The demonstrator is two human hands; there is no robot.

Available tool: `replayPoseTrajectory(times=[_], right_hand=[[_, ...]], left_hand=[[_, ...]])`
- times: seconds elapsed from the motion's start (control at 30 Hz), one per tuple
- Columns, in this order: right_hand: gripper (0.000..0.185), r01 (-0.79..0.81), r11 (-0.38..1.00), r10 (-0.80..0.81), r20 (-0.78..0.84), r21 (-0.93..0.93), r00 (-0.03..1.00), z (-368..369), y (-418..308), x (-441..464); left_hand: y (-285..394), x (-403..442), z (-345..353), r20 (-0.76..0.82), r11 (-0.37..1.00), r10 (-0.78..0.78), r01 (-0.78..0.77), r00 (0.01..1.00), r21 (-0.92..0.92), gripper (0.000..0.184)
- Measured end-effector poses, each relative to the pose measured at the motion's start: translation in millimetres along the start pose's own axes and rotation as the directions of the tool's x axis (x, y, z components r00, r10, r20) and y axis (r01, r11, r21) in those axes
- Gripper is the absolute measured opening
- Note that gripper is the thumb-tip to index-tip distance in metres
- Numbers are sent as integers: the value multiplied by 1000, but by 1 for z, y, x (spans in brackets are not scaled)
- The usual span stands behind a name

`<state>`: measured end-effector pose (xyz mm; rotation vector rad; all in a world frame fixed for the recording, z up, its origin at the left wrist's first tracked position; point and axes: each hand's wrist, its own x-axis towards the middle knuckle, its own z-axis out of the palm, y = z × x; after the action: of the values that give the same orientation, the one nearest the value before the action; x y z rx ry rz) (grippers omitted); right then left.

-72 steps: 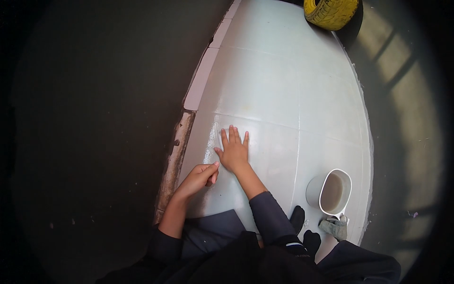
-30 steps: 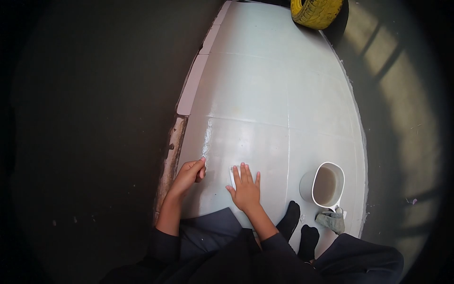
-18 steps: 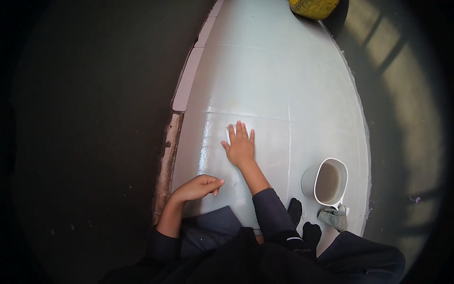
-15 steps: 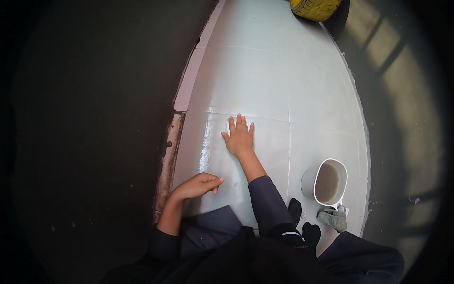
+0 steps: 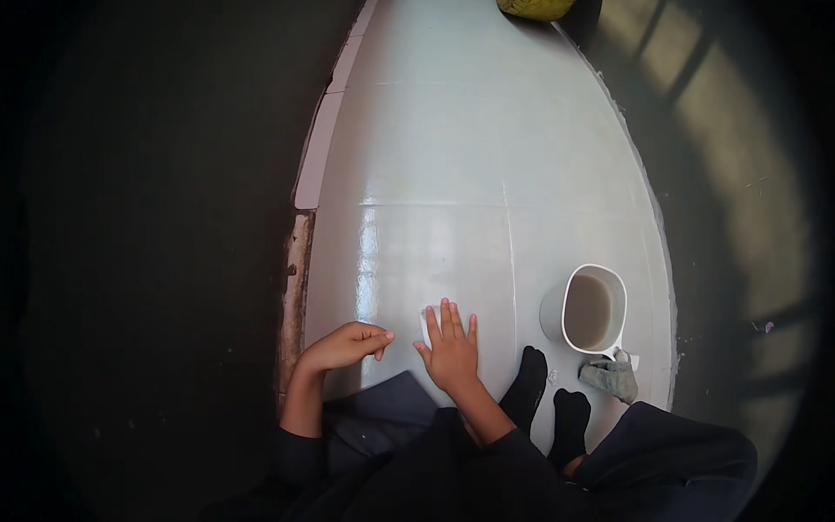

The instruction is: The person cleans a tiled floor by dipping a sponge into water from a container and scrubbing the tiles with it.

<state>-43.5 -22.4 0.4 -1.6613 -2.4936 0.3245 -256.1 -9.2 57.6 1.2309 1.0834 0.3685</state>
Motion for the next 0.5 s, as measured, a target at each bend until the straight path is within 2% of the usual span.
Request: replayPoseTrajectory(times=[0.13, 0.27, 0.33, 0.37, 0.43, 0.5], right_hand=[[62, 13, 1000, -13, -77, 2, 997, 9, 11, 59], [60, -29, 999, 26, -89, -38, 996, 10, 21, 142], [61, -103, 994, 102, -15, -25, 995, 4, 21, 176], [61, -100, 995, 99, -20, -25, 995, 2, 21, 181], [62, -135, 989, 138, 47, -59, 989, -2, 19, 184], [62, -124, 991, 126, 31, -54, 992, -5, 20, 167]], left_hand=[[11, 0, 3, 34, 999, 43, -44, 998, 17, 47], [21, 9, 21, 86, 1000, -13, 12, 996, 20, 48], [26, 13, 34, 222, 993, -19, -8, 975, 120, 45], [25, 14, 38, 256, 991, 17, -51, 967, 125, 47], [24, 12, 34, 257, 991, -7, -28, 966, 132, 47], [25, 10, 28, 259, 990, -22, -14, 966, 138, 47]])
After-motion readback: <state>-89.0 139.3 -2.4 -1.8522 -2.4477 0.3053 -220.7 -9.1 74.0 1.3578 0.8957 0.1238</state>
